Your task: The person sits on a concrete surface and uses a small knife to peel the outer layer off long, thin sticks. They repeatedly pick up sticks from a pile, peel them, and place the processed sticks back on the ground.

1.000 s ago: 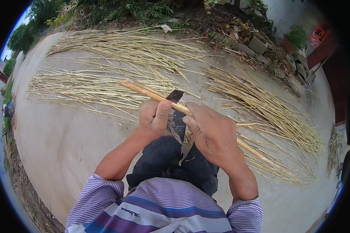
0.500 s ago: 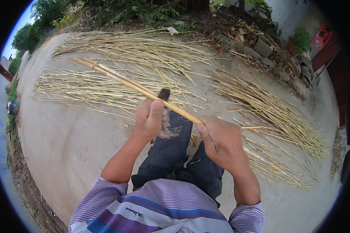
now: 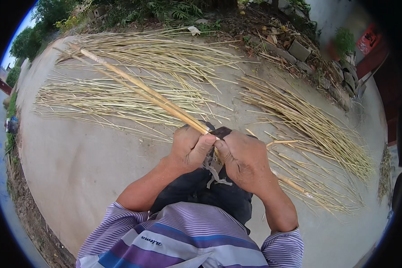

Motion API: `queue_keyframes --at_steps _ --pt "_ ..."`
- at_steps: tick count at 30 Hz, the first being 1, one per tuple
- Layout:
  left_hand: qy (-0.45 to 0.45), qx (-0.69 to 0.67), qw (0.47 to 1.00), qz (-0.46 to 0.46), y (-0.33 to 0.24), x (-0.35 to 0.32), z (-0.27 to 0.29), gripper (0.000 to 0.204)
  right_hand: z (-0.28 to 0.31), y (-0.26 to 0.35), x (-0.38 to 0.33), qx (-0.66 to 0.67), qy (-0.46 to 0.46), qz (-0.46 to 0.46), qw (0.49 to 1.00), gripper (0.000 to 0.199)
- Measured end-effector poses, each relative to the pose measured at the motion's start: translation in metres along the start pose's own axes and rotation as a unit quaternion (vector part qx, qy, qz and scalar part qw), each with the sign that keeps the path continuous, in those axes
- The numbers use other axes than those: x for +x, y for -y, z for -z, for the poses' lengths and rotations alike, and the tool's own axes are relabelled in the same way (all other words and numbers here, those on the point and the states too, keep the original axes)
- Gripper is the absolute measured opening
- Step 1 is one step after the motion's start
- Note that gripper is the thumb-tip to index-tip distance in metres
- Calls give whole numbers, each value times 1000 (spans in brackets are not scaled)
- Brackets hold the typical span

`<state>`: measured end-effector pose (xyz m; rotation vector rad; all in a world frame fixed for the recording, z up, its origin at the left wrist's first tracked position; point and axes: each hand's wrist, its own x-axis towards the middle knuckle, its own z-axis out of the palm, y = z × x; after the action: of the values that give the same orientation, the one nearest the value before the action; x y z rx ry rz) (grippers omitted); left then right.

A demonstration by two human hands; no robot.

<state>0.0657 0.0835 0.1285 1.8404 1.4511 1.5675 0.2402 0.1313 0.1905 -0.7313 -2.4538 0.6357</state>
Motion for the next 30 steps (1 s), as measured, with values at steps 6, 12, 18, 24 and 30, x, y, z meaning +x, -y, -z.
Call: queue_keyframes --at_steps 6,12,18,24,30 --pt "-146 -93 972 161 16 12 53 47 21 -28 -20 7 8 -56 998 15" --pt "-45 34 998 12 6 5 9 46 6 -10 0 -12 -30 1 999 15" --pt "-106 -103 972 184 21 3 39 46 10 -20 -12 -18 17 -43 999 15" --pt "-71 -19 991 112 23 -1 18 48 4 -24 -13 -1 -6 -26 1000 17" --pt "-69 -73 980 171 20 -13 25 46 -5 -20 -14 2 8 -27 1000 17"
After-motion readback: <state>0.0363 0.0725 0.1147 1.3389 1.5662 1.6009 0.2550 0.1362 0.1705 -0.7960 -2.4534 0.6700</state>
